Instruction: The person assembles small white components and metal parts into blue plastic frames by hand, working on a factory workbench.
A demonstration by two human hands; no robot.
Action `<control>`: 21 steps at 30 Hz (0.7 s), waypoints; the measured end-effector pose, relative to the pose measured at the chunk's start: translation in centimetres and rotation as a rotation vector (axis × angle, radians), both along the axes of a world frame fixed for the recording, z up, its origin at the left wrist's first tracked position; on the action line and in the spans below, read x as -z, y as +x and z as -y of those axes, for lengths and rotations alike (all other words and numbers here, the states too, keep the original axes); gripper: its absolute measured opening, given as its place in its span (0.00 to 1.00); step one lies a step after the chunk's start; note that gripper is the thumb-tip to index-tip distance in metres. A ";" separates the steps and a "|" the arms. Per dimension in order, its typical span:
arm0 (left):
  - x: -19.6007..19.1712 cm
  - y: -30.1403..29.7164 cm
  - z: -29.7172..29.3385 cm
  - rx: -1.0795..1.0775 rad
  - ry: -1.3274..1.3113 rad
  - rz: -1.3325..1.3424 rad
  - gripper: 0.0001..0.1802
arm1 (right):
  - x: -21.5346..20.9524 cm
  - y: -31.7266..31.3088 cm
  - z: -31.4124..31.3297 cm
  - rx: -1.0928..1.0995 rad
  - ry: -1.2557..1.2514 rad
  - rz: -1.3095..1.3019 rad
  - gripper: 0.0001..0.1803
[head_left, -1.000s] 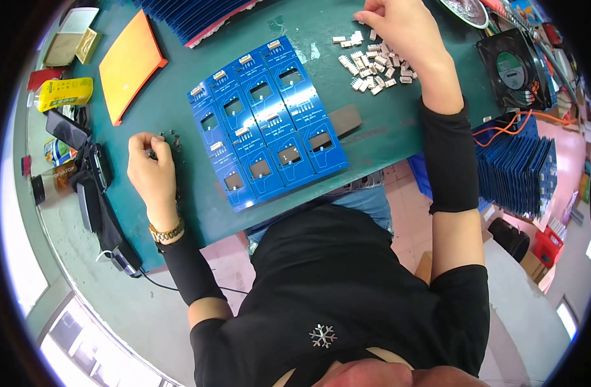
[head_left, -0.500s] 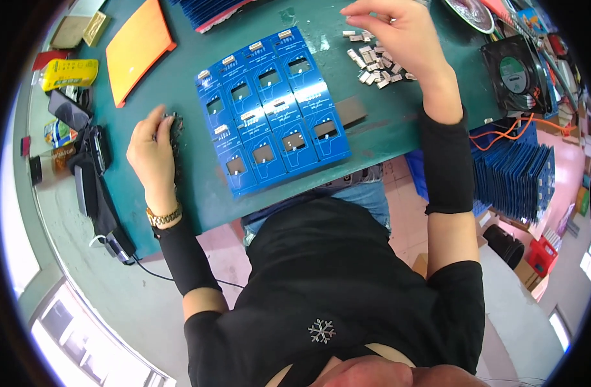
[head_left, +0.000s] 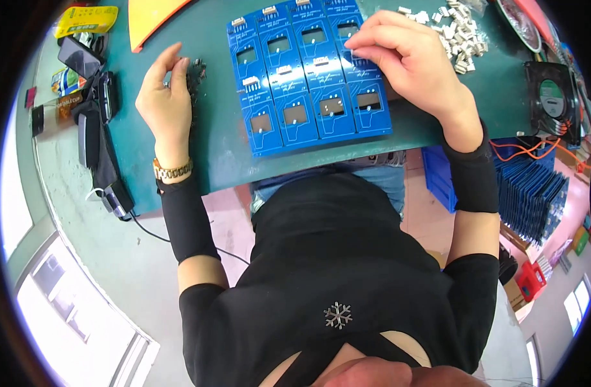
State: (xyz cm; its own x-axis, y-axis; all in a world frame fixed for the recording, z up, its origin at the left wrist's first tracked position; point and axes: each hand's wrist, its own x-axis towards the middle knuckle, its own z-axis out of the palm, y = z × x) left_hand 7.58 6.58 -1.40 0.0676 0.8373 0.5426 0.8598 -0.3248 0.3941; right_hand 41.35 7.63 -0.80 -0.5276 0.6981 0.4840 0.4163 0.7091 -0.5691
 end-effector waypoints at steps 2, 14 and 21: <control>0.1 0.4 0.3 -0.072 -0.053 0.222 0.10 | -0.2 -0.5 0.7 0.016 -0.062 0.013 0.05; -2.5 1.1 -0.2 0.106 0.258 0.205 0.06 | 1.9 -0.6 -1.0 -0.084 0.354 -0.203 0.03; -4.8 5.8 -0.3 0.359 -0.028 0.387 0.08 | -0.1 0.0 0.2 -0.020 -0.079 0.004 0.03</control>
State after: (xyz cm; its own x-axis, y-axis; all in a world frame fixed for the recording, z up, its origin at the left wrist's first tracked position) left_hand 13.39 6.88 3.37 0.1520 0.8125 0.5627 0.4859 -0.5572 0.6734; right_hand 41.39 7.44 -0.74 -0.5439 0.7234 0.4253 0.4048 0.6701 -0.6222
